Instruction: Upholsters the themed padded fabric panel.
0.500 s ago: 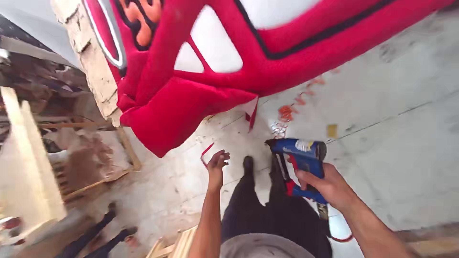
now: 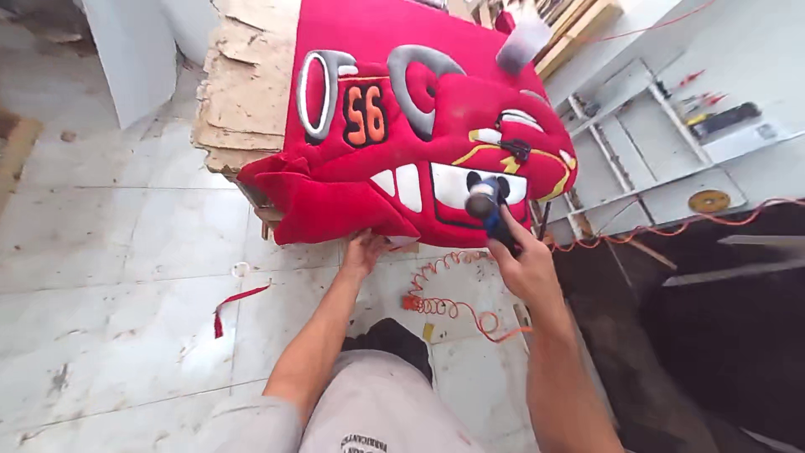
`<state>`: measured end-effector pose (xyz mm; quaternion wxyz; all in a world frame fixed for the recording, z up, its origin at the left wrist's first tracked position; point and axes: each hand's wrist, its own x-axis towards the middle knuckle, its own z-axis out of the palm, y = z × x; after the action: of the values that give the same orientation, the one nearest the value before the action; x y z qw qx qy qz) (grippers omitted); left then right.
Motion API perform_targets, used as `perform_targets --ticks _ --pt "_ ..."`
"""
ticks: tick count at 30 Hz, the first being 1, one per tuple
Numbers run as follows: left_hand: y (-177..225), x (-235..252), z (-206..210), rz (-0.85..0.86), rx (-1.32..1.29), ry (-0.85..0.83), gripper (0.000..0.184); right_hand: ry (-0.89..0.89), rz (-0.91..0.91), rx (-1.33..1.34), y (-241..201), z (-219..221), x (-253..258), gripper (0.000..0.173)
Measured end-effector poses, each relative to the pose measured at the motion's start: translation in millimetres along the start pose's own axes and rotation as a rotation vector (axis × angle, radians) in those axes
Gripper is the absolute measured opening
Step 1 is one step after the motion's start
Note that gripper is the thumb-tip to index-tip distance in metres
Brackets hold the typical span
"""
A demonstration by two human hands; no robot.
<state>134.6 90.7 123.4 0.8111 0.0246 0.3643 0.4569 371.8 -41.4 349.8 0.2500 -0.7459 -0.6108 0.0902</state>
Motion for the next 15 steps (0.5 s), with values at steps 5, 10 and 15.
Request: perform_targets --ticks 5,10,15 --pt "-8.1 -6.8 14.1 -0.013 -0.07 0.176 0.032 -0.023 -0.133 -0.207 4.9 50.0 131.3 0.063" --pt "-24.1 -19.4 27.2 0.026 -0.156 0.139 0.033 -0.029 -0.222 -0.157 13.3 98.6 198.2 0.057" --pt "-28.2 -20.6 40.9 0.069 -0.256 0.054 0.04 0.044 -0.263 0.32 -11.4 142.8 76.5 0.032"
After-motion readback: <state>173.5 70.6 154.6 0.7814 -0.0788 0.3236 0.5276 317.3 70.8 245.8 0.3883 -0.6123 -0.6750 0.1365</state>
